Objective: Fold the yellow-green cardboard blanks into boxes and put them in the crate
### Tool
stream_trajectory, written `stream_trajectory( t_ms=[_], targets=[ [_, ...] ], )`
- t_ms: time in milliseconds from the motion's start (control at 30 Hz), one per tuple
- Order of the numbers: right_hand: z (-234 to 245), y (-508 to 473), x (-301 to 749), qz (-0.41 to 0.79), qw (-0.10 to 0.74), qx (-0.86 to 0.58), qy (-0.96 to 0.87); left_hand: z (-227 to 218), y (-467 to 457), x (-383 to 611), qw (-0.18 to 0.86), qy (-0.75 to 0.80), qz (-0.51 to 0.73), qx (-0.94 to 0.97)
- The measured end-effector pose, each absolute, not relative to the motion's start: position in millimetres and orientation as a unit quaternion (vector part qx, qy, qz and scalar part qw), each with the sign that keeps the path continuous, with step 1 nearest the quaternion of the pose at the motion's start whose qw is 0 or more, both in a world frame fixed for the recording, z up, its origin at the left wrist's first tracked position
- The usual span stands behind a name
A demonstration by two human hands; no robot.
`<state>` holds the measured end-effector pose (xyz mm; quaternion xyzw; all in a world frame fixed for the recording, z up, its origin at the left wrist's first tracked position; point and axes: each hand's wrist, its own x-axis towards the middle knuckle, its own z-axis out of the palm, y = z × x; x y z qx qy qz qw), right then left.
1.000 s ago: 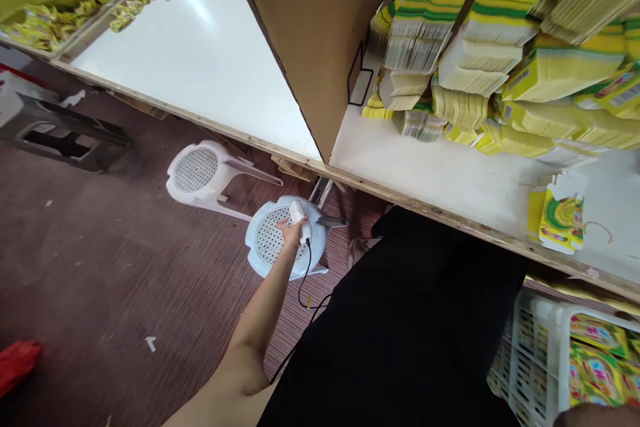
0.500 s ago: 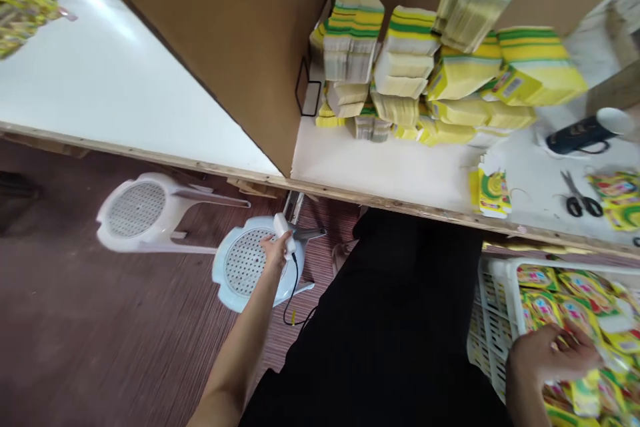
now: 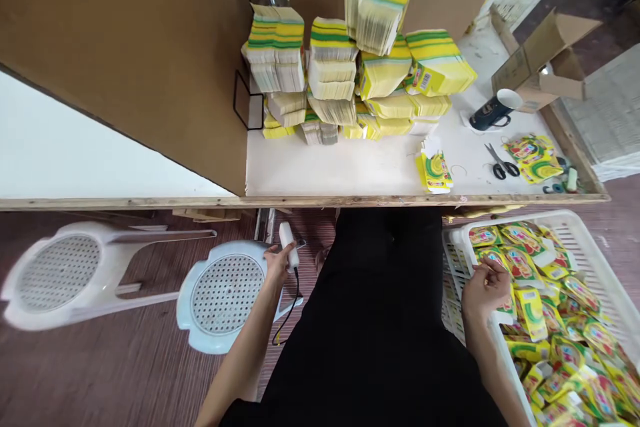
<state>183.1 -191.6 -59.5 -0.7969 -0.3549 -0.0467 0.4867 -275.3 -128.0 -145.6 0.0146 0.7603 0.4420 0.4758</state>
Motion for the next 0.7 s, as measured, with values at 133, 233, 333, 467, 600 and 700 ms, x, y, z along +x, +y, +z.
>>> stream_trajectory(
  t_ms=[133,233,333,467,600,700],
  targets=[
    [-65,-195,180,-0.025,0.497,-0.796,-0.345,-148,-128,-270,0.480,0.761,0.436,0.029],
    [-68,-188,183,-0.002,0.497,-0.792,-0.356,-150,-128,-266,0.484,0.759,0.434,0.029],
    [-67,-174,184,0.004,0.488,-0.790,-0.372,-151,-131,-262,0.490,0.759,0.429,0.022],
    [-66,-162,184,0.009,0.469,-0.791,-0.393,-153,-133,-256,0.498,0.760,0.417,0.019],
    [-70,-170,187,0.003,0.459,-0.800,-0.387,-157,-131,-249,0.512,0.755,0.409,0.024],
    [-73,-181,192,-0.006,0.459,-0.806,-0.372,-160,-127,-243,0.518,0.754,0.403,0.031]
  ],
)
